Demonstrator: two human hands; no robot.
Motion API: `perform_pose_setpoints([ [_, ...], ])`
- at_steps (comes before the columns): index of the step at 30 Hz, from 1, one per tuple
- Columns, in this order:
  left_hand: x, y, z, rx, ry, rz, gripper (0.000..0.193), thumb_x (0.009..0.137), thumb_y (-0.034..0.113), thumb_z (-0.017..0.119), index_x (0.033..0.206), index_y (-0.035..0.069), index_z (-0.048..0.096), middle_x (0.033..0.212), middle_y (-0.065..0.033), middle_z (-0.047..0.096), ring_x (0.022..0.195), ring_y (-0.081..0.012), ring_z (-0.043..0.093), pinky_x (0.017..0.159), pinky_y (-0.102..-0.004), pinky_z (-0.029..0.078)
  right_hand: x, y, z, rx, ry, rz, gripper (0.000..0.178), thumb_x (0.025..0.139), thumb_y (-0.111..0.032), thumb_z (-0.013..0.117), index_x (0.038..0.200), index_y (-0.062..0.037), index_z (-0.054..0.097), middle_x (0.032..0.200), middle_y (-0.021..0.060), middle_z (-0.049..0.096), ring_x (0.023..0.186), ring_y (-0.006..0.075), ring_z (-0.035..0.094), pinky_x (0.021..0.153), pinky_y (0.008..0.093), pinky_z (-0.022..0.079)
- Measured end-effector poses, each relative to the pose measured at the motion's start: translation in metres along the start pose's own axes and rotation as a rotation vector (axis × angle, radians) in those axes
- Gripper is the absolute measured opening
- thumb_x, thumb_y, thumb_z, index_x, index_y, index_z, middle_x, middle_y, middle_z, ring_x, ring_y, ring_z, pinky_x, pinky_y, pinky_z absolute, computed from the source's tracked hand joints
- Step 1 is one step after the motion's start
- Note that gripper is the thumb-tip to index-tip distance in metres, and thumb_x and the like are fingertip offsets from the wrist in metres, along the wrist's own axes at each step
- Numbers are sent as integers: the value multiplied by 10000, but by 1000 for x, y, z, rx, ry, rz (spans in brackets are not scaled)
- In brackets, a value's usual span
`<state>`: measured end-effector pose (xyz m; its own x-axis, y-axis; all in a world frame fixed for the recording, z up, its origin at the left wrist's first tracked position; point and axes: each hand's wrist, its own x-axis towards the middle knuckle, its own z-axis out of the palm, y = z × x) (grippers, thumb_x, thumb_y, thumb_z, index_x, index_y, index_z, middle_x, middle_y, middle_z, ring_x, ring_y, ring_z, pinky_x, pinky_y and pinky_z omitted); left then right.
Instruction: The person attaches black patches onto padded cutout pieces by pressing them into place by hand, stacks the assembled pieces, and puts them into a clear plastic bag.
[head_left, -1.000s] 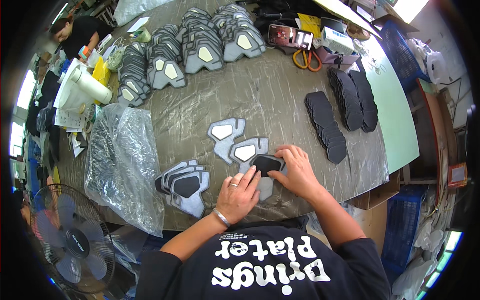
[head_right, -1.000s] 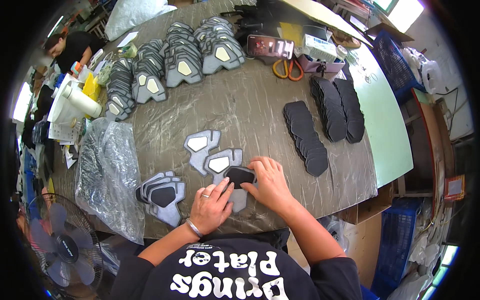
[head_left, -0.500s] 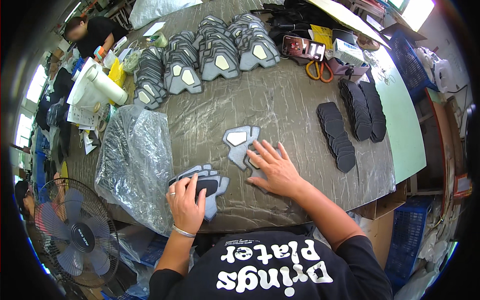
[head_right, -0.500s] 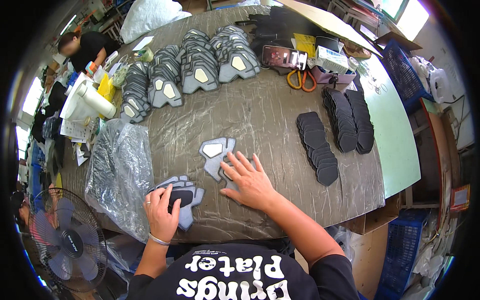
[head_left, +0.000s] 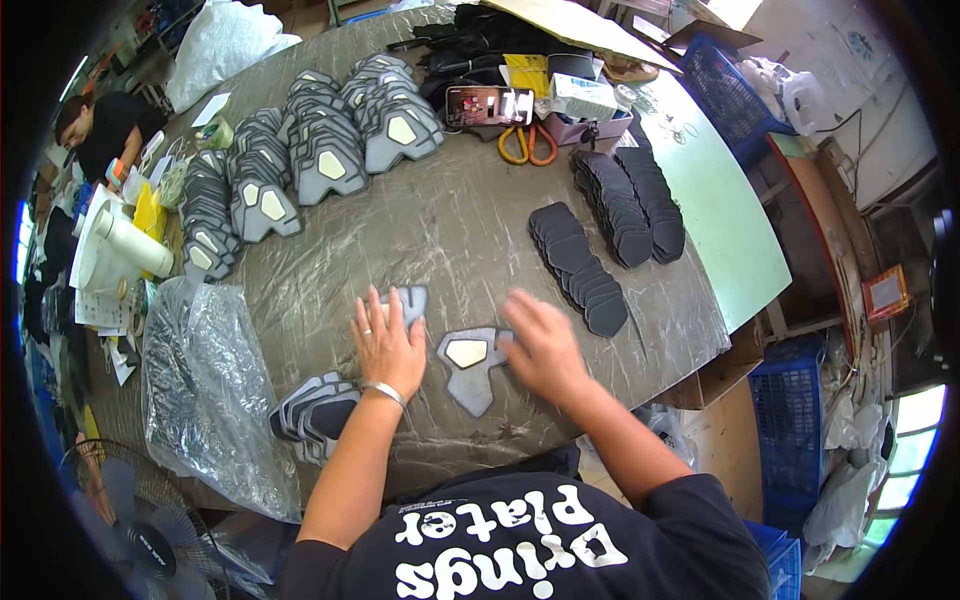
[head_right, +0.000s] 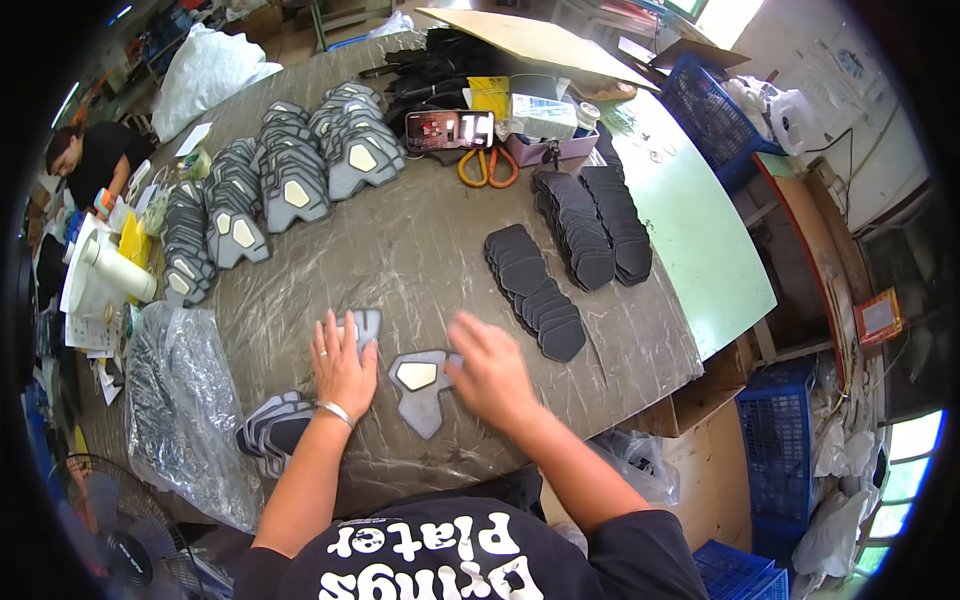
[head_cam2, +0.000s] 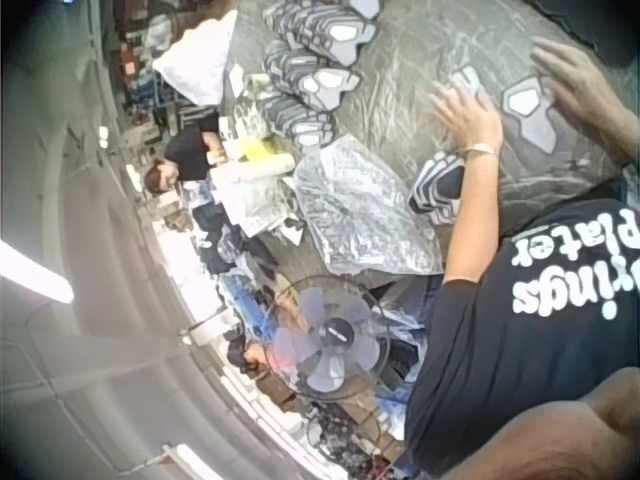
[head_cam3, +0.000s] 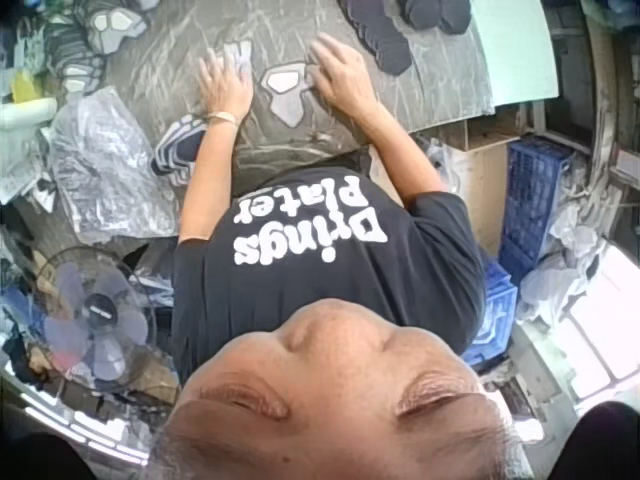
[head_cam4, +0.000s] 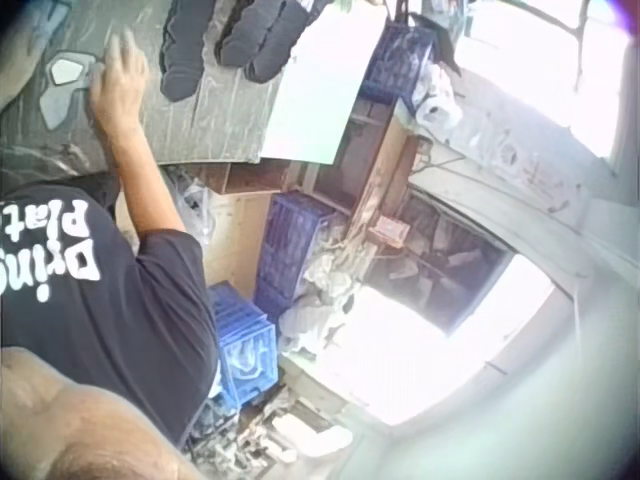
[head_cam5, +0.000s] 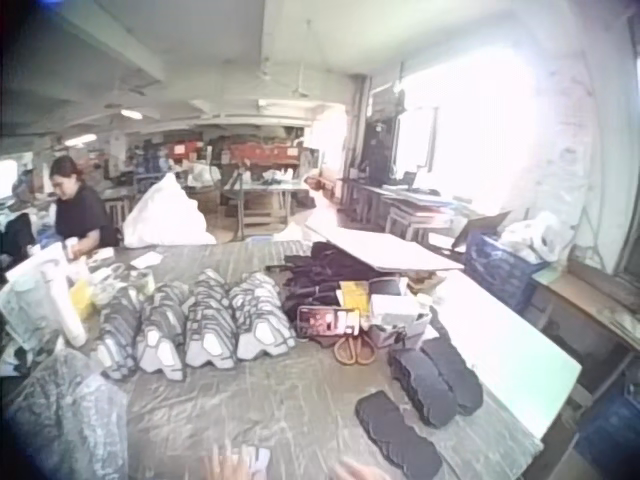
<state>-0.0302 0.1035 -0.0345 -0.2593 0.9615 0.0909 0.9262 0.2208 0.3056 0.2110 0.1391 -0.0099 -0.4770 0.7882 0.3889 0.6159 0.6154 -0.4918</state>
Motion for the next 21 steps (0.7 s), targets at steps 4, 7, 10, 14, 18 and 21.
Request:
perform_pose_setpoints([
  [4,-25,30,-5,-58,-65,56,633,970,388,513,1479,37,380,1552,-279,269,1427,-490,233,1158,-583,200,32,49,-35,-211,160,234,483,771,-202,774,1184,-12,613,1209,153,596,1087,339,578,904,426,471],
  [7,-33,42,-5,-67,-55,84,669,962,392,528,1483,6,363,1549,-294,263,1424,-512,212,1159,-581,183,58,58,-44,-303,127,322,404,758,-257,794,1065,-33,655,1086,121,614,1035,305,590,856,404,487],
  [10,-36,44,-11,-72,-55,79,673,956,402,539,1475,7,373,1556,-283,254,1438,-492,196,1158,-590,168,68,59,-41,-356,53,405,356,737,-301,813,958,-57,677,1021,98,619,1005,293,600,824,403,501],
  [14,-44,35,-11,-85,-42,124,673,935,407,577,1450,8,407,1548,-275,278,1439,-475,215,1150,-605,172,71,60,-38,-334,45,444,244,760,-270,794,869,-65,717,975,102,653,936,297,641,792,408,517],
  [18,-48,32,-10,-134,-29,140,652,934,391,580,1430,-2,422,1556,-252,279,1451,-441,214,1154,-596,166,72,71,-44,-139,52,437,203,804,-248,755,792,-46,741,901,123,683,852,320,671,761,409,528],
  [21,-46,36,-16,-143,-18,194,636,940,376,571,1427,-4,422,1562,-229,285,1456,-422,217,1154,-587,165,74,81,-46,-78,52,465,195,822,-215,729,811,-21,739,845,153,683,777,321,681,721,400,528],
])
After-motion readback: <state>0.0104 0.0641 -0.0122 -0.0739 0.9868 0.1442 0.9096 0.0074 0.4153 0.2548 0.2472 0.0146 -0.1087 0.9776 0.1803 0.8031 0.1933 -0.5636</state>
